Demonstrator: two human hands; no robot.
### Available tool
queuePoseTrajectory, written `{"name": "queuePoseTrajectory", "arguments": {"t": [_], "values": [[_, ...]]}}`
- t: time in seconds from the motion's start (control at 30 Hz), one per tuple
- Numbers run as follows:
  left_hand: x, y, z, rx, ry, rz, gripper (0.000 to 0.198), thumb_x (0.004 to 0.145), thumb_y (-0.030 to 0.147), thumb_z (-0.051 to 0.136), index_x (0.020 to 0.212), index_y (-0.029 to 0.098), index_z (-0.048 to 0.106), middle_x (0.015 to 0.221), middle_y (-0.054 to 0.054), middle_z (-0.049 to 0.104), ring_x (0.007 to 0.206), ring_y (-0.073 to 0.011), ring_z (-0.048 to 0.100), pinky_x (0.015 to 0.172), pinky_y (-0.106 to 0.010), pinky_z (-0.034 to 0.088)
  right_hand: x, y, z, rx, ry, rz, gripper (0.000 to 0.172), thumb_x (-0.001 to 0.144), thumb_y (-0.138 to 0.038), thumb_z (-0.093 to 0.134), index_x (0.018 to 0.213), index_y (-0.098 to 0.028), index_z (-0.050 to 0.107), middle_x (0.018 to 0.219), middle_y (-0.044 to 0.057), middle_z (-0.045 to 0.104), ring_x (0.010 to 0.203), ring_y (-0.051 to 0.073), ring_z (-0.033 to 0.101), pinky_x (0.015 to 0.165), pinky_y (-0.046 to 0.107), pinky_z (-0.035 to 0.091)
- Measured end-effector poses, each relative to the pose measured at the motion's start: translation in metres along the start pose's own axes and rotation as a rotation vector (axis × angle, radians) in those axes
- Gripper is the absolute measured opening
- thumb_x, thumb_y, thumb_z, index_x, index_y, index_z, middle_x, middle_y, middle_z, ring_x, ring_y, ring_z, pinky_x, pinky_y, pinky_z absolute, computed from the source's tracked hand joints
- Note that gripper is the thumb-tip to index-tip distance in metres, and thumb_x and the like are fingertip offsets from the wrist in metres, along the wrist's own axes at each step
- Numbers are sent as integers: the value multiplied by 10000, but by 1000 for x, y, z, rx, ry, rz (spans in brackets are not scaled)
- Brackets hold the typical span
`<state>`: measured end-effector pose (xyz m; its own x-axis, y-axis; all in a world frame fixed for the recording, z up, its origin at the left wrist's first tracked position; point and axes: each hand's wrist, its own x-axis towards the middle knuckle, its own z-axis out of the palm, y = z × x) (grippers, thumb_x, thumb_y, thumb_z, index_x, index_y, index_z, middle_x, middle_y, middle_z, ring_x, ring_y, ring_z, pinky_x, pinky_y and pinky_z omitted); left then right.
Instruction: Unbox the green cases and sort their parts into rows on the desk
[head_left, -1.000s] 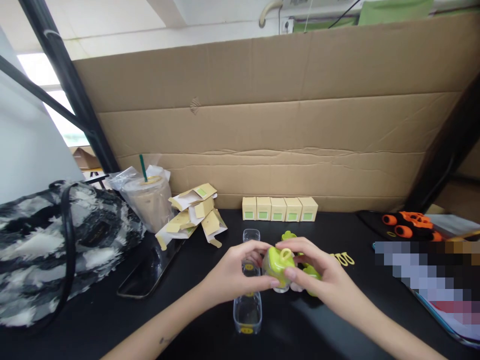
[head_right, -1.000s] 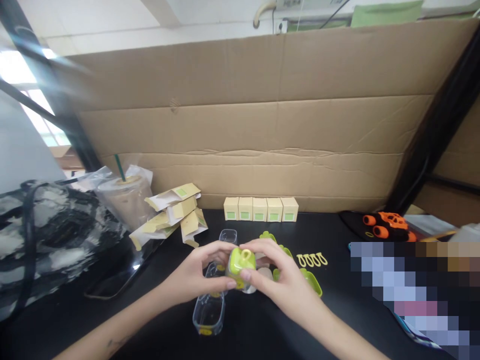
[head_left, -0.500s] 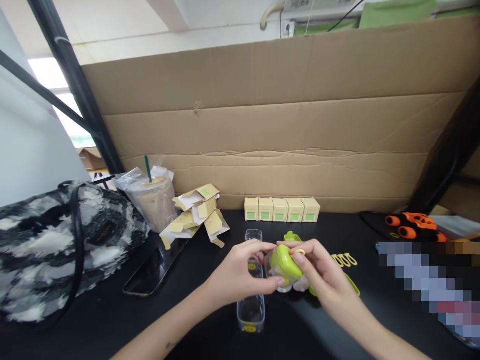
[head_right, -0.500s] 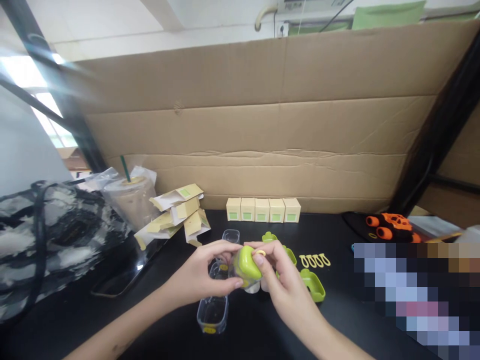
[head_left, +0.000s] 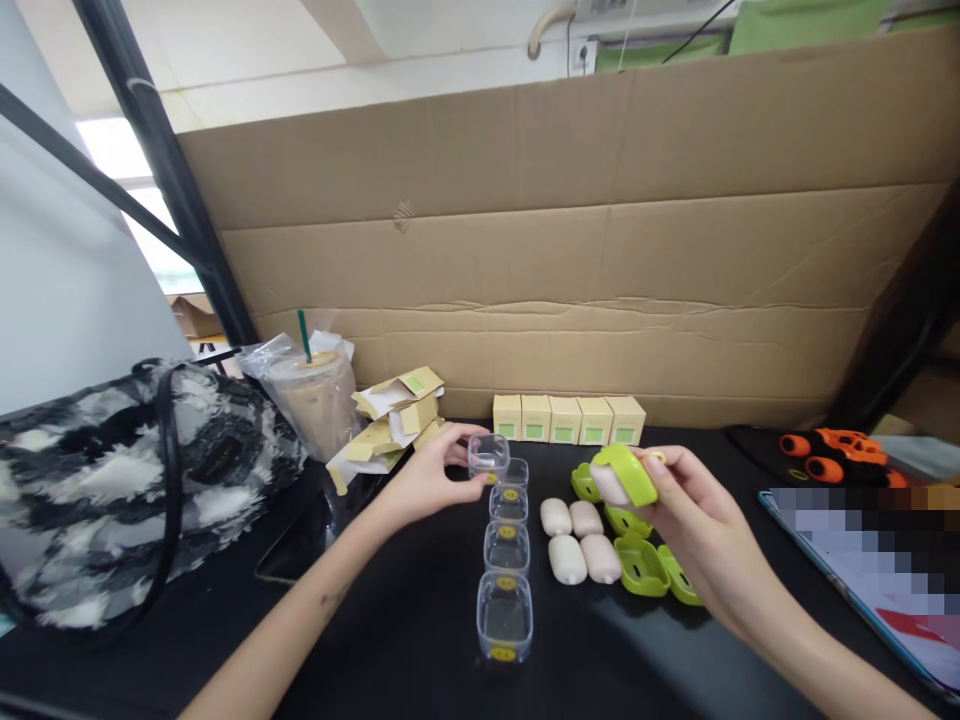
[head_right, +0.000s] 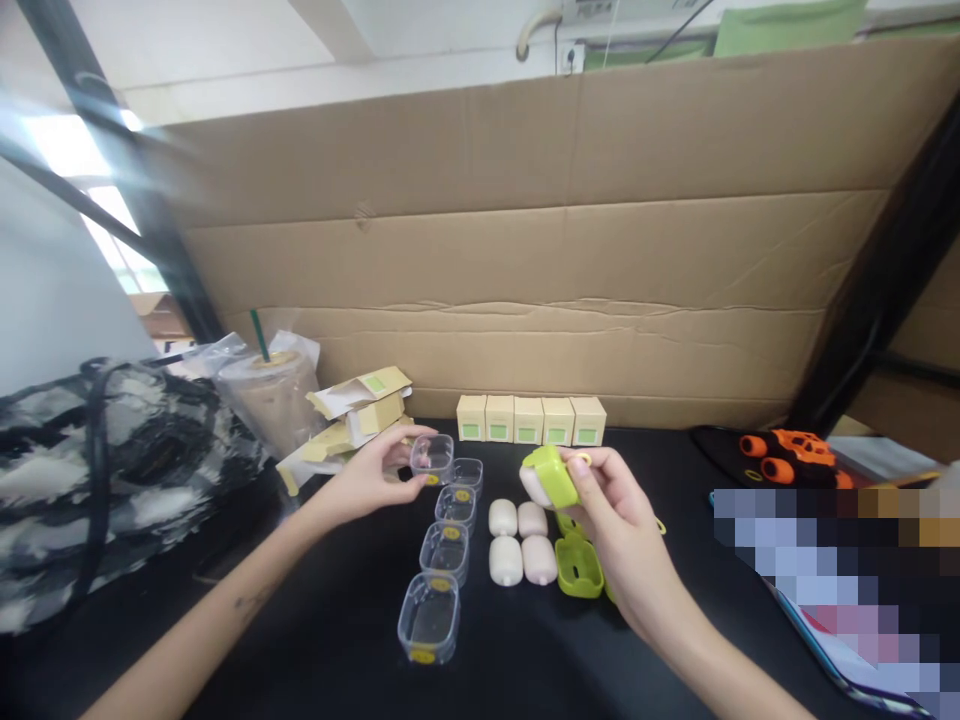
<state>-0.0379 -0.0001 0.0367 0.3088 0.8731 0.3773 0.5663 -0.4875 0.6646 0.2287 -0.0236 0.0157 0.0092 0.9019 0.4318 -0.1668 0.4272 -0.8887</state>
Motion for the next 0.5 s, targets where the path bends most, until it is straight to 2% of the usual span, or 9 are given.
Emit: {"name": "queuePoseTrajectory", "arguments": {"t": [0.13,0.27,0.4,0.5], "values": [[6,-27,-16,129,-25,-51,429,665,246,634,1077,160,554,1085,-88,605,944,-213,619,899,-414,476,-2,-6,2,60,48,123,256,801,-484,627,799,-233,577,975,41,663,841,190,640,695,293,546],[7,-42,-14,286,-59,-88,488,643,258,676,1106,122,599,1107,-134,625,1063,-294,546,973,-475,386,-6,-6,4,62,37,157,279,772,-511,648,810,-241,592,991,36,655,856,187,618,729,297,522],[7,-45,-9,377,-105,-108,532,662,272,667,1166,121,590,1125,-142,619,1063,-294,534,961,-444,384,-5,-7,3,46,39,169,297,755,-518,660,807,-233,595,988,48,653,823,185,614,690,287,521],[5,-40,-7,418,-137,-93,518,695,296,647,1195,176,581,1123,-104,629,1090,-291,503,1010,-480,305,-5,-7,4,40,41,177,315,739,-526,669,798,-226,591,978,56,656,818,191,618,683,289,524]]}}
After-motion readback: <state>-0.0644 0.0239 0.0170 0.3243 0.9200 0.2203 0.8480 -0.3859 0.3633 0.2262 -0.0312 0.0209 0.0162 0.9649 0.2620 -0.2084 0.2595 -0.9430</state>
